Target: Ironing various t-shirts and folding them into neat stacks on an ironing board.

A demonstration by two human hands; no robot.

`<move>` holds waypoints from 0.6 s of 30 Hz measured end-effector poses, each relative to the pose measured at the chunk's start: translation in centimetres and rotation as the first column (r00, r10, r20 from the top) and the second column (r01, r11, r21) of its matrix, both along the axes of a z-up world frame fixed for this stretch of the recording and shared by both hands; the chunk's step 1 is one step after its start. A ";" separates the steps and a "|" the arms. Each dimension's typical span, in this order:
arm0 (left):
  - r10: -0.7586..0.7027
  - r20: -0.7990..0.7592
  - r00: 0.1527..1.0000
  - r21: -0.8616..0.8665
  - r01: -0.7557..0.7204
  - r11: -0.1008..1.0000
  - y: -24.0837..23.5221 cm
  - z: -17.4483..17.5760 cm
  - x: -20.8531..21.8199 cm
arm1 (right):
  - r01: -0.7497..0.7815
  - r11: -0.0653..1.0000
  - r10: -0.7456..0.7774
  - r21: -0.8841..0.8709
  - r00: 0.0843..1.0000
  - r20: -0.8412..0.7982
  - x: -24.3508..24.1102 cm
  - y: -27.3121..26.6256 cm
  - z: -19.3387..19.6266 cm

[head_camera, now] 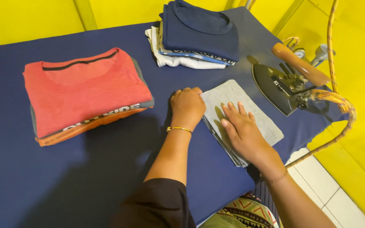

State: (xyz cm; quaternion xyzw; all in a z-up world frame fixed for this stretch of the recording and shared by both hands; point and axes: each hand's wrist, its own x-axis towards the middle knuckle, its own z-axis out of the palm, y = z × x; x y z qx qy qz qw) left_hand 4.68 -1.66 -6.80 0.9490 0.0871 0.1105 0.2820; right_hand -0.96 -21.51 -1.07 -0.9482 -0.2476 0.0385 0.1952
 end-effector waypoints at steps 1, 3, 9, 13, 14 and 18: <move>-0.004 -0.001 1.000 0.003 0.004 1.000 0.2 0.5 -0.4 | 0.004 1.000 -0.004 0.003 1.000 -0.001 -0.7 0.2 -0.2; 0.001 0.002 1.000 0.077 -0.002 0.997 0.0 1.3 -1.1 | -0.042 0.974 0.045 -0.222 0.999 0.011 -2.5 0.3 -0.8; -0.189 0.120 0.975 -0.010 0.192 0.981 -3.3 5.3 -3.2 | -0.046 0.999 0.046 0.003 0.997 -0.054 -2.5 -0.3 -0.8; -0.370 -0.030 0.929 -0.057 0.368 0.928 -6.8 8.0 -5.4 | 0.205 0.800 -0.125 0.563 0.976 -0.178 -2.3 -5.0 -2.1; -0.426 -0.086 0.901 -0.055 0.422 0.905 -7.3 8.7 -6.2 | 0.235 0.790 -0.207 0.566 0.972 -0.115 -2.1 -6.4 -2.2; -0.476 -0.282 0.833 0.140 0.526 0.839 -8.1 7.0 -6.1 | 0.301 0.779 -0.377 0.550 0.926 0.028 -1.1 -12.5 -3.3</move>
